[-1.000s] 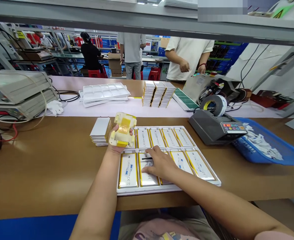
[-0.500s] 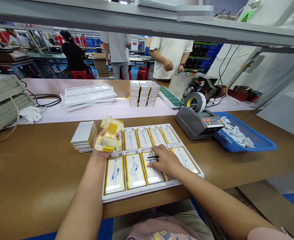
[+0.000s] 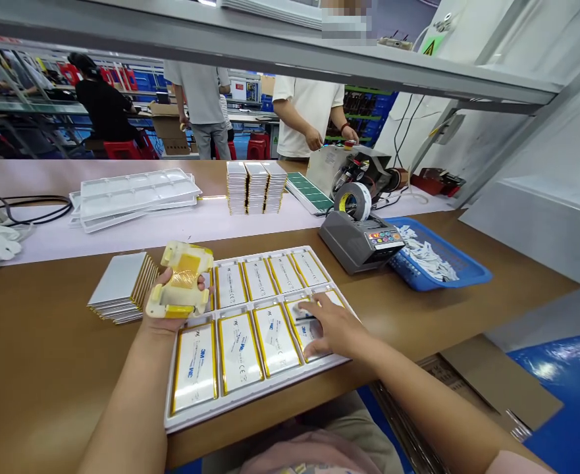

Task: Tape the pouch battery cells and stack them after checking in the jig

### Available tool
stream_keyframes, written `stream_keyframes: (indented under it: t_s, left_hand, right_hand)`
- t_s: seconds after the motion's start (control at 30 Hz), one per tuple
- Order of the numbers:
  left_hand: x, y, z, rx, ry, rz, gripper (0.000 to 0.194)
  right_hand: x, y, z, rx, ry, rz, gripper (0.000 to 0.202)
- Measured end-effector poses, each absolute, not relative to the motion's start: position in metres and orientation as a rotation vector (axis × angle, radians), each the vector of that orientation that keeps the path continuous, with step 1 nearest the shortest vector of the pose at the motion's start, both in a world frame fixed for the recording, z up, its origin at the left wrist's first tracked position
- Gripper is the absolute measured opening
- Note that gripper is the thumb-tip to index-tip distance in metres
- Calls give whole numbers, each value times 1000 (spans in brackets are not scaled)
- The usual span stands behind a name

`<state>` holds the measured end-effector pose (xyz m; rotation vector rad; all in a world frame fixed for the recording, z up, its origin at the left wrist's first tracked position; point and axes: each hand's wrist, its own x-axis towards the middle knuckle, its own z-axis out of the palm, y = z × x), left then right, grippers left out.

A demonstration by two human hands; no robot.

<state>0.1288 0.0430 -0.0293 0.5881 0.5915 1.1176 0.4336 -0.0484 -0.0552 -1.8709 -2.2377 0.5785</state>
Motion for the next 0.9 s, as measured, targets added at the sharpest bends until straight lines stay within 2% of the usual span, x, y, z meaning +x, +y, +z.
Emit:
stream_keyframes:
  t_s: [0.07, 0.23, 0.3, 0.4, 0.43, 0.6, 0.73, 0.9]
  left_hand:
    - [130, 42, -28, 584, 633, 1128, 33]
    - [127, 44, -30, 613, 616, 1124, 34]
    - [127, 45, -32, 615, 609, 1125, 33]
    - [128, 48, -32, 610, 654, 1113, 34]
    - [129, 48, -32, 608, 668, 1117, 34]
    - [128, 50, -33, 625, 633, 1101, 36]
    - [124, 50, -36, 667, 600, 1081, 35]
    - [126, 52, -37, 689, 611, 1068, 32]
  right_hand:
    - [440, -45, -55, -1866, -2139, 609, 77]
    - [470, -31, -54, -1971, -1814, 491, 53]
    - [484, -29, -56, -1969, -1854, 596, 59]
    - [500, -28, -66, -1893, -1958, 778, 81]
    - [503, -26, -70, -1873, -1944, 782, 81]
    - [500, -12, -83, -1879, -1781, 535, 38]
    - [500, -15, -70, -1919, -1873, 462, 29]
    - [514, -18, -54, -1761, -2336, 240, 23]
